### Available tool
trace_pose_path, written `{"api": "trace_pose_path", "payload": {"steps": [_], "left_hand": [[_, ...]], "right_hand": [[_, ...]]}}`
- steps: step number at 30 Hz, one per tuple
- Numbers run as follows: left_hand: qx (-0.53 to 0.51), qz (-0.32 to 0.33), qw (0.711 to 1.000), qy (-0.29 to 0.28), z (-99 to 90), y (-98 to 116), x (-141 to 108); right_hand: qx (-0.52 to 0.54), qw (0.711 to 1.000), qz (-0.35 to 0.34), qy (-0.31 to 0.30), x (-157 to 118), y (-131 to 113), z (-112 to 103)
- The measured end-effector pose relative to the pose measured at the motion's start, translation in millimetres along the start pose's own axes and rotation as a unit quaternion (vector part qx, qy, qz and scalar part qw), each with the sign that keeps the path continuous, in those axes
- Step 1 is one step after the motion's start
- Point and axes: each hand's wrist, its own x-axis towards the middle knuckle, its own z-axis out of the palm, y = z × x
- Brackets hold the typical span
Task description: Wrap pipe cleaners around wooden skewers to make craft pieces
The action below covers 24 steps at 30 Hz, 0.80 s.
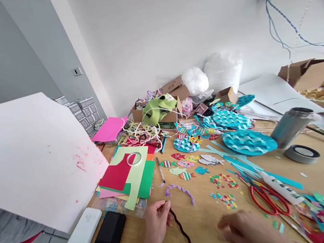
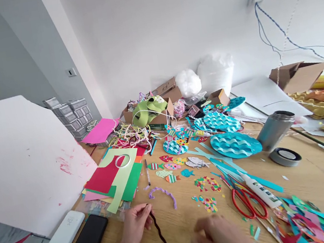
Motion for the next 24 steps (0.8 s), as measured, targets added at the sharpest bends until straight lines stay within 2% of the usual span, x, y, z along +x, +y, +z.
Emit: {"api": "trace_pose_path", "payload": {"steps": [3, 5, 7, 10, 13, 15, 18, 24], "left_hand": [[0.058, 0.018, 0.998, 0.004, 3.6, -4, 4], [0.083, 0.026, 0.996, 0.008, 4.1, -6, 5], [0.093, 0.027, 0.995, 0.013, 3.3, -7, 5], [0.090, 0.015, 0.996, 0.019, 2.5, -8, 6], [0.090, 0.023, 0.995, 0.044, 3.6, -16, 8], [0.104, 0.055, 0.990, 0.084, 4.6, -23, 11], [0.124, 0.106, 0.978, 0.129, 5.1, -31, 15], [0.148, 0.125, 0.970, 0.147, 5.3, -33, 16]], "right_hand": [[-0.040, 0.996, -0.061, 0.054, 47, -28, -41], [-0.085, 0.988, -0.093, 0.088, 92, -51, -56], [-0.131, 0.982, -0.088, 0.101, 142, -70, -59], [-0.154, 0.979, -0.072, 0.108, 215, -93, -54], [-0.174, 0.978, -0.065, 0.098, 272, -112, -50], [-0.185, 0.976, -0.061, 0.096, 297, -123, -51], [-0.199, 0.975, -0.054, 0.087, 320, -134, -53], [-0.239, 0.967, -0.064, 0.056, 334, -134, -48]]}}
